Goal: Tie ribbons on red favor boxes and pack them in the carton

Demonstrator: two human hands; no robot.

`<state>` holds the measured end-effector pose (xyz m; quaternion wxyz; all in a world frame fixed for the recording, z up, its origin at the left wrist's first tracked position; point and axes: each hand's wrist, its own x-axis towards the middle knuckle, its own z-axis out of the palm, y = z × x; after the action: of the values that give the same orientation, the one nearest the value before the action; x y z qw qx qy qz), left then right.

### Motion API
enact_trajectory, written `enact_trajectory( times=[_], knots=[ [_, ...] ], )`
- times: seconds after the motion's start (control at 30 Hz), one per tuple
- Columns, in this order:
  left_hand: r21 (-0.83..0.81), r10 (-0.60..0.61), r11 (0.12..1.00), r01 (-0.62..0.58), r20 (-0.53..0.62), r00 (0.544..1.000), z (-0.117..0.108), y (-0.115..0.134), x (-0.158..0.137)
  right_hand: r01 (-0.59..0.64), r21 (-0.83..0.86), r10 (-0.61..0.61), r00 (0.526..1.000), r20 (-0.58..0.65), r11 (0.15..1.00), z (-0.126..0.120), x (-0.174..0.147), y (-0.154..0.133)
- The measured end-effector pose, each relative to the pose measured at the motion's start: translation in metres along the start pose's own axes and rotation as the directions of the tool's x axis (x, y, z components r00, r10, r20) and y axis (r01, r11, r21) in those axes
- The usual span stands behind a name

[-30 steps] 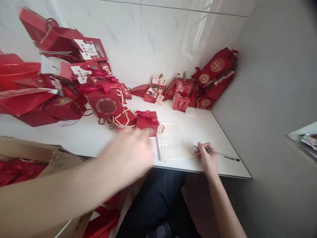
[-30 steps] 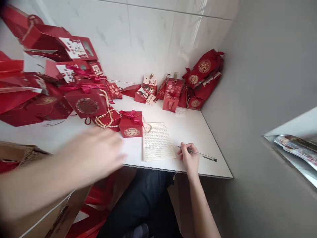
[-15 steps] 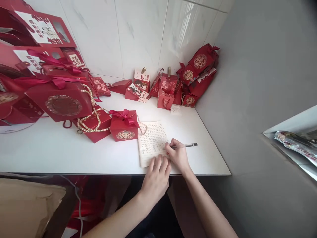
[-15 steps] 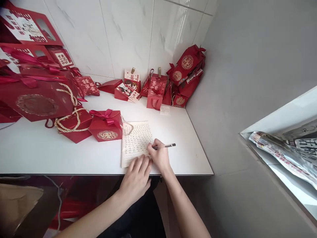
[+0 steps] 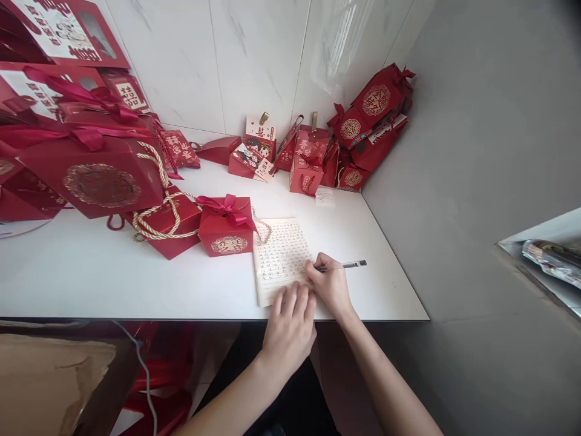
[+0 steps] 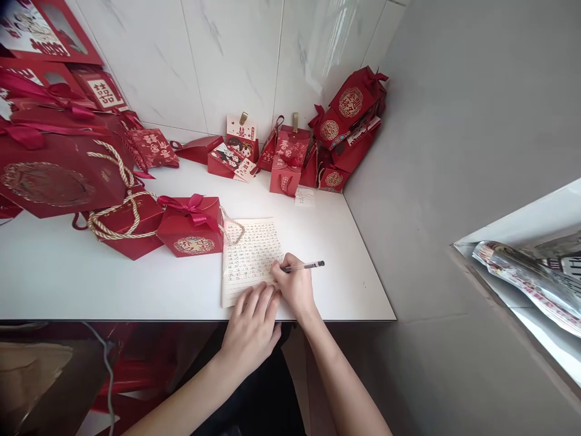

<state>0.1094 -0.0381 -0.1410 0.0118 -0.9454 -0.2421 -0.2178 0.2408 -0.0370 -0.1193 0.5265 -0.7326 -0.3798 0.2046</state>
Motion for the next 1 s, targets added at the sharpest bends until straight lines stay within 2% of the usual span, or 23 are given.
enact_trajectory(
  times=[0.4, 0.5, 0.6, 0.67, 0.7, 0.77, 0.83, 0.87, 0.9, 0.97, 1.0],
  knots=[
    [-0.004, -0.008, 1.0, 0.008, 0.001, 1.0, 0.001, 0.001, -0.001, -0.024, -0.027, 0.023, 0.999, -0.048, 0.999, -0.001, -0.001, 0.001],
    [-0.061, -0.009, 0.998, 0.009, 0.008, 1.0, -0.001, 0.002, -0.002, -0.021, 0.078, 0.029, 0.994, -0.105, 0.997, -0.004, -0.003, -0.004],
    [-0.242, -0.022, 0.97, 0.029, 0.034, 0.999, -0.013, -0.005, -0.001, -0.017, 0.217, 0.065, 0.974, -0.215, 0.976, -0.007, -0.007, -0.006],
    [-0.4, -0.011, 0.916, 0.013, 0.007, 1.0, -0.029, -0.021, 0.003, 0.026, 0.211, 0.03, 0.965, -0.259, 0.977, -0.007, -0.01, -0.005],
    [-0.44, -0.015, 0.898, -0.009, -0.052, 0.999, -0.039, -0.033, 0.007, 0.06, 0.183, -0.01, 0.965, -0.262, 0.981, -0.006, -0.011, -0.004],
    [-0.39, -0.056, 0.92, -0.038, -0.228, 0.972, -0.061, -0.066, 0.016, 0.124, 0.133, -0.09, 0.966, -0.241, 0.983, -0.004, -0.012, -0.001],
    [-0.221, -0.121, 0.974, 0.044, -0.346, 0.931, -0.082, -0.106, 0.027, 0.151, 0.12, -0.125, 0.971, -0.205, 0.981, -0.001, -0.012, 0.002],
    [-0.142, -0.165, 0.982, 0.125, -0.321, 0.933, -0.091, -0.126, 0.032, 0.154, 0.123, -0.128, 0.972, -0.194, 0.98, 0.0, -0.011, 0.004],
    [-0.073, -0.209, 0.978, 0.197, -0.25, 0.945, -0.098, -0.144, 0.037, 0.153, 0.13, -0.127, 0.974, -0.189, 0.98, 0.0, -0.011, 0.005],
    [0.03, -0.281, 0.959, 0.282, -0.039, 0.959, -0.108, -0.175, 0.048, 0.146, 0.15, -0.116, 0.974, -0.192, 0.978, 0.001, -0.009, 0.005],
    [0.061, -0.291, 0.956, 0.288, 0.061, 0.955, -0.111, -0.185, 0.053, 0.142, 0.159, -0.109, 0.974, -0.197, 0.977, 0.001, -0.009, 0.005]
  ],
)
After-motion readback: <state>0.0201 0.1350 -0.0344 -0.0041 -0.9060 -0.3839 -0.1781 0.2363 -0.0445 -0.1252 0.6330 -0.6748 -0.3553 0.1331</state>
